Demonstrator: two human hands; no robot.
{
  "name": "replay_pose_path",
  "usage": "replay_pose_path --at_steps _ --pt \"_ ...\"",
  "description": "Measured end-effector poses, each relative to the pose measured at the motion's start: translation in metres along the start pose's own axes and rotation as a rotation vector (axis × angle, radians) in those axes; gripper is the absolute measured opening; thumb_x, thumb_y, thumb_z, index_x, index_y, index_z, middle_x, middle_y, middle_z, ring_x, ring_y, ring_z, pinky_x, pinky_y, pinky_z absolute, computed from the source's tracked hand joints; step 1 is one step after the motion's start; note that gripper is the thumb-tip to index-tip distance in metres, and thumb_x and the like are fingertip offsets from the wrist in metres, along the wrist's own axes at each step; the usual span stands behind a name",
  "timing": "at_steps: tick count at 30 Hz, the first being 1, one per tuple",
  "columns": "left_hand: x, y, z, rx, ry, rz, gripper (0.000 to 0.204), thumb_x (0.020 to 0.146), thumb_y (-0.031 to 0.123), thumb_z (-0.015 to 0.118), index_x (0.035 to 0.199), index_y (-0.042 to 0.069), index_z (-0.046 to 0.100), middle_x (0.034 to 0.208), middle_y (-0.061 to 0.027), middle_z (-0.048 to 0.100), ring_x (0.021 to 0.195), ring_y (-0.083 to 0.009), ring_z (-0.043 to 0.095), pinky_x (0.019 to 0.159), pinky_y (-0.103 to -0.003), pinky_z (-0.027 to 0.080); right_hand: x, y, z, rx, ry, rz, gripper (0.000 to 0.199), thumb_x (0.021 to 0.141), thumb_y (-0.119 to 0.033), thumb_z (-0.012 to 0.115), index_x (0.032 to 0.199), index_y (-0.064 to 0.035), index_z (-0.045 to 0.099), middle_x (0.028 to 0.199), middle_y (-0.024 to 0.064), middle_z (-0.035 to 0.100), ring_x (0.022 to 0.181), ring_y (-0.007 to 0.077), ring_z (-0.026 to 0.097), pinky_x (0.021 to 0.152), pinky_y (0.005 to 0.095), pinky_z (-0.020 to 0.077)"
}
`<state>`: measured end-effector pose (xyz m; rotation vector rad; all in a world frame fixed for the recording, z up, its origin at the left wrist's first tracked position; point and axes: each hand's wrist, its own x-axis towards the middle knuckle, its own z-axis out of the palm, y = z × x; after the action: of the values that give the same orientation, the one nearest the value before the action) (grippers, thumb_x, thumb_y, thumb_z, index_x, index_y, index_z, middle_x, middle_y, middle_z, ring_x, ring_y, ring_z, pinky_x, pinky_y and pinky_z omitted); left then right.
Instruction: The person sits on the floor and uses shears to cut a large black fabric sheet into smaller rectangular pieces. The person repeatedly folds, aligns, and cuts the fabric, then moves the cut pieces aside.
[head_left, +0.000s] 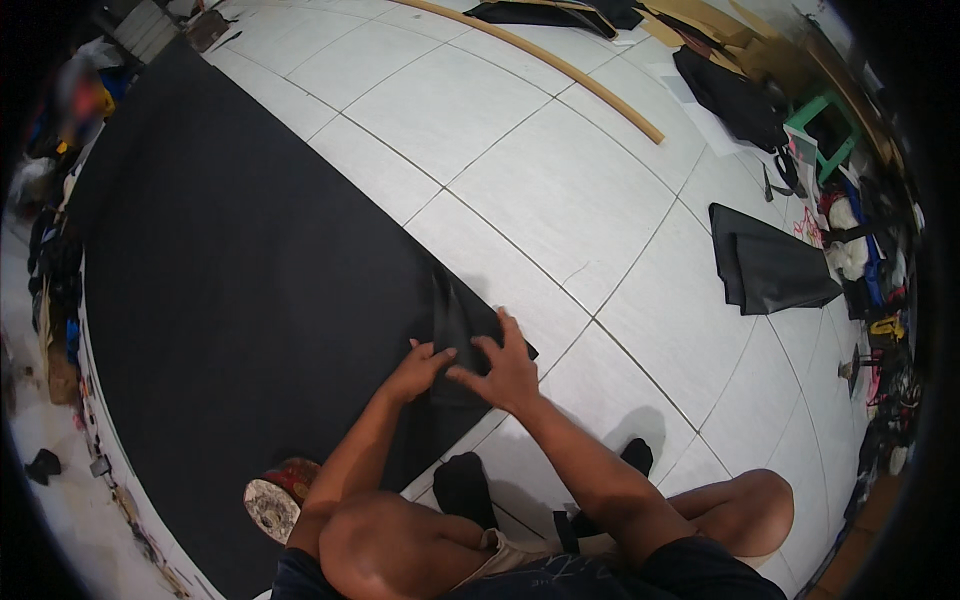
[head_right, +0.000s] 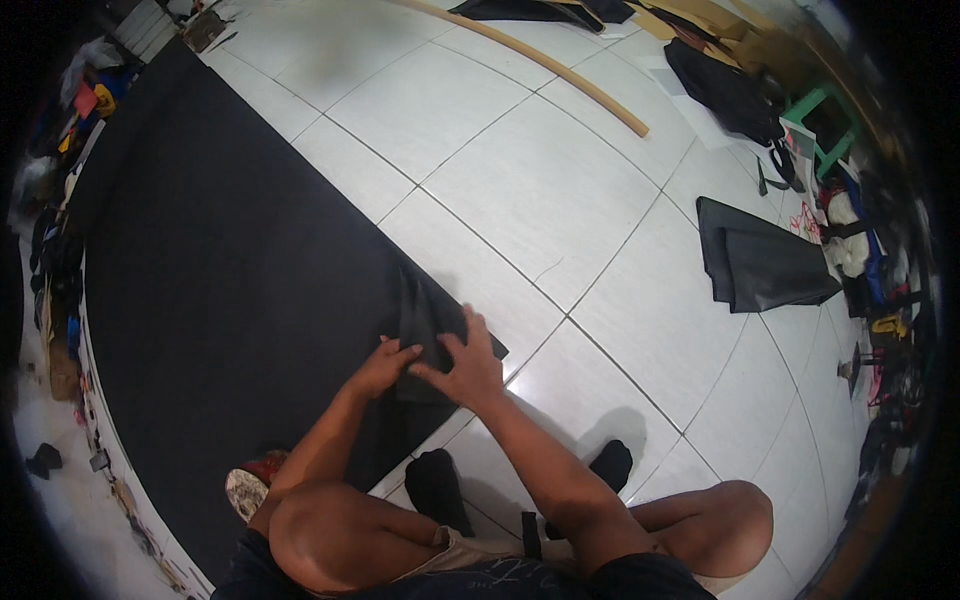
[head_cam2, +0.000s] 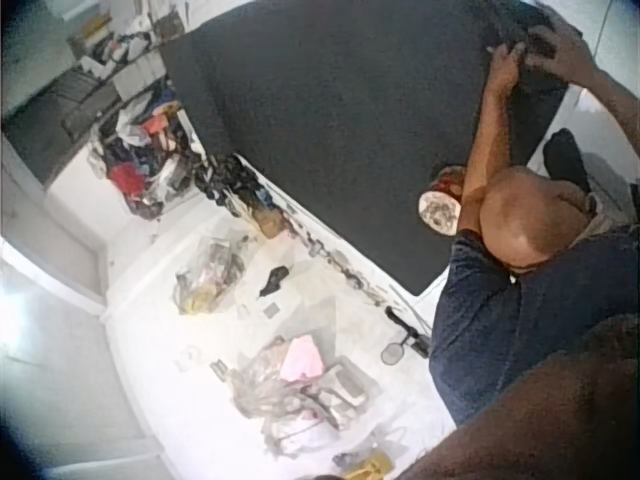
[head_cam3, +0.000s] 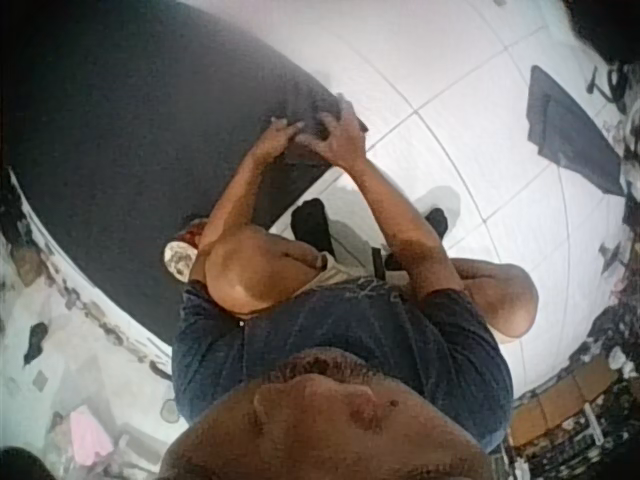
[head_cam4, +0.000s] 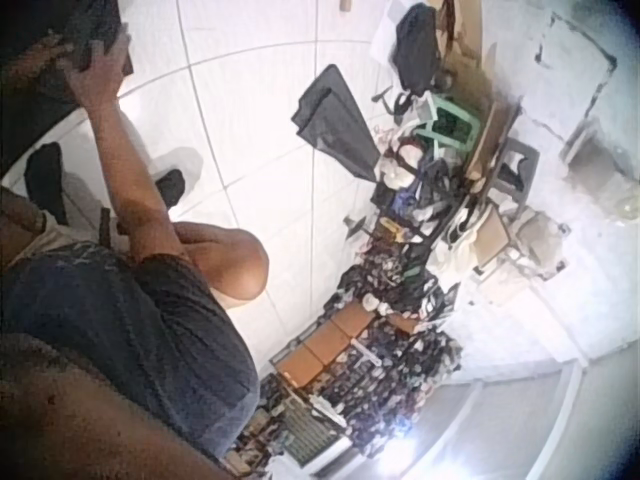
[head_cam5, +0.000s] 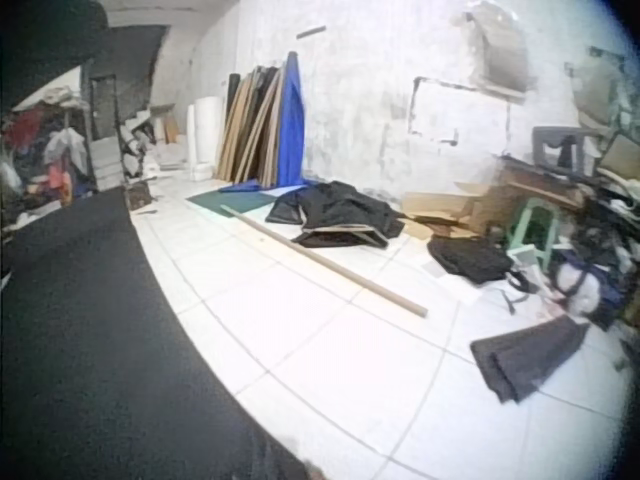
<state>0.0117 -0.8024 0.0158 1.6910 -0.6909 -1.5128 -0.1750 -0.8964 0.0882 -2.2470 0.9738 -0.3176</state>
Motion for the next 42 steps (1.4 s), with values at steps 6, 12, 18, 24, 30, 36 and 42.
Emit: replay_pose_path --at_steps 6,12,18,24,30,36,42 --pt "-0.002 0.006 0.003 0.124 0.004 0.013 0.037 0.098 0.033 0.057 0.105 -0.002 0.067 0.097 -0.0069 0.068 0.101 -0.0163 0.057 0.107 -0.03 0.026 -0.005 0.022 0.022 -0.003 0.069 -0.052 0.047 0.079 -0.037 0.078 0.113 -0.0059 0.068 0.149 0.0183 0.039 0.139 0.0427 0.035 0.103 0.0472 0.0446" --pt "0.005 0.009 0.015 0.036 -0.017 0.038 0.037 0.098 0.034 0.057 0.099 -0.002 0.067 0.094 -0.0078 0.068 0.103 -0.017 0.056 0.113 -0.032 0.015 0.001 0.051 0.023 0.154 0.232 0.008 0.043 0.085 -0.031 0.073 0.118 -0.005 0.065 0.148 0.0248 0.037 0.137 0.0411 0.038 0.1 0.0459 0.0467" --pt "-0.002 0.005 0.004 0.005 0.002 0.04 0.037 0.098 0.034 0.055 0.102 -0.001 0.067 0.092 -0.0074 0.069 0.106 -0.019 0.057 0.118 -0.039 -0.005 -0.004 0.008 0.004 0.069 0.068 -0.034 0.046 0.08 -0.034 0.077 0.115 -0.0071 0.067 0.15 0.0248 0.034 0.138 0.0418 0.037 0.103 0.0458 0.0443" --pt "-0.005 0.013 0.005 0.044 -0.064 0.037 0.035 0.099 0.034 0.052 0.106 0.004 0.069 0.093 -0.0041 0.07 0.108 -0.0179 0.058 0.116 -0.045 -0.014 -0.01 0.026 0.02 0.002 0.074 -0.105 0.04 0.077 -0.035 0.08 0.106 -0.0082 0.072 0.151 0.0188 0.035 0.137 0.0434 0.036 0.104 0.0451 0.0435" --pt "-0.002 0.011 0.005 -0.007 -0.085 0.033 0.036 0.099 0.035 0.052 0.105 0.003 0.069 0.098 -0.0058 0.071 0.11 -0.0185 0.059 0.116 -0.044 -0.014 -0.002 0.04 0.018 0.22 0.163 0.023 0.044 0.077 -0.031 0.08 0.111 -0.0058 0.069 0.149 0.0252 0.035 0.138 0.042 0.036 0.101 0.0453 0.0461" --pt "0.001 -0.003 -0.001 -0.078 -0.063 0.003 0.04 0.098 0.036 0.054 0.104 0.0 0.069 0.099 -0.0092 0.07 0.109 -0.0204 0.057 0.118 -0.04 -0.008 -0.002 0.005 0.007 0.102 0.095 -0.004 0.052 0.073 -0.037 0.083 0.11 -0.0055 0.068 0.15 0.028 0.032 0.138 0.0442 0.035 0.104 0.0469 0.0429" --pt "0.001 -0.003 0.002 0.03 -0.039 0.048 0.04 0.098 0.037 0.055 0.097 -0.001 0.068 0.092 -0.0081 0.068 0.106 -0.018 0.056 0.118 -0.039 -0.006 -0.009 0.022 0.018 0.015 0.084 -0.101 0.042 0.075 -0.033 0.081 0.106 -0.0064 0.071 0.15 0.019 0.038 0.138 0.043 0.035 0.104 0.0463 0.0436"
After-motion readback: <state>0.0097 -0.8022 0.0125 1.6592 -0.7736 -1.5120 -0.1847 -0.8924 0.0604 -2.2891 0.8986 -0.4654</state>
